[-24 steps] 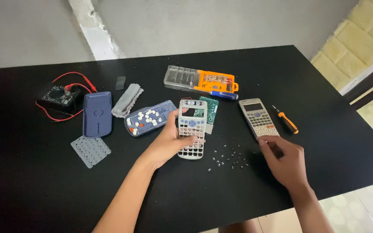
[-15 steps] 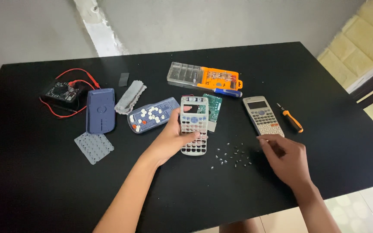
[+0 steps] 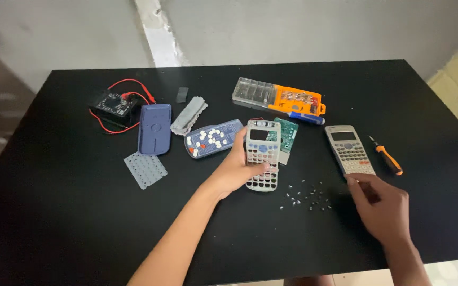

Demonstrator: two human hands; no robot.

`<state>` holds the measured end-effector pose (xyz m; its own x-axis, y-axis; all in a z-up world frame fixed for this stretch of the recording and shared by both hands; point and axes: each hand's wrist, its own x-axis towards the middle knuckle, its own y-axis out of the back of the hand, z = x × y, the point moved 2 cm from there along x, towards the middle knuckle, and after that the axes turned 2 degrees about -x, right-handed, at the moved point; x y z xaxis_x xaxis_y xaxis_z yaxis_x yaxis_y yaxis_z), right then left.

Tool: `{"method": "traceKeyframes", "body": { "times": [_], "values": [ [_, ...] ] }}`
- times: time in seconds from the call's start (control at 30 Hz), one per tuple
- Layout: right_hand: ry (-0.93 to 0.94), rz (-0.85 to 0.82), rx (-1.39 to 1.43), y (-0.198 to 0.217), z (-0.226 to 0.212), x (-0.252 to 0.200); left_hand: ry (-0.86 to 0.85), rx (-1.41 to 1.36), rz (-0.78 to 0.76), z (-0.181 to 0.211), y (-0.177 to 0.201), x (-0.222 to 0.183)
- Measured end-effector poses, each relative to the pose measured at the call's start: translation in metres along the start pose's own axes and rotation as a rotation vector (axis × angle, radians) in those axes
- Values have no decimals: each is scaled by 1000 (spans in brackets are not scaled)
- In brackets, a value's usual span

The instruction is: Disassembling and reassembling scientific calculators on a workbench

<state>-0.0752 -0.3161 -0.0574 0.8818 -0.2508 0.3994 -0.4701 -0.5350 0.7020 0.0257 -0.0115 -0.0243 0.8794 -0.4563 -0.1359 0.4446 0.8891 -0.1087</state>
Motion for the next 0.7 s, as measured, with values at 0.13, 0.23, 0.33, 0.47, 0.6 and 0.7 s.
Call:
{"method": "traceKeyframes", "body": {
  "times": [0.13,0.23,0.33,0.47,0.6,0.7],
  "values": [
    [-41,-35,-54,-4,2,3,-5,36,-1,-1,3,1],
    [0,-43,-49,-1,-7,2,31,33,1,-8,3,4],
    [39,-29,-24,-3,-1,5,-137,6,-53,-25,2,16],
    [35,254,54,2,-1,4,-211,-117,52,-27,1,14],
    [-43,522,156,18,9,3,-88,-133,87,-12,-3,8],
    [-78,541,167,18,5,3,0,-117,101,1,-7,3]
  ]
}}
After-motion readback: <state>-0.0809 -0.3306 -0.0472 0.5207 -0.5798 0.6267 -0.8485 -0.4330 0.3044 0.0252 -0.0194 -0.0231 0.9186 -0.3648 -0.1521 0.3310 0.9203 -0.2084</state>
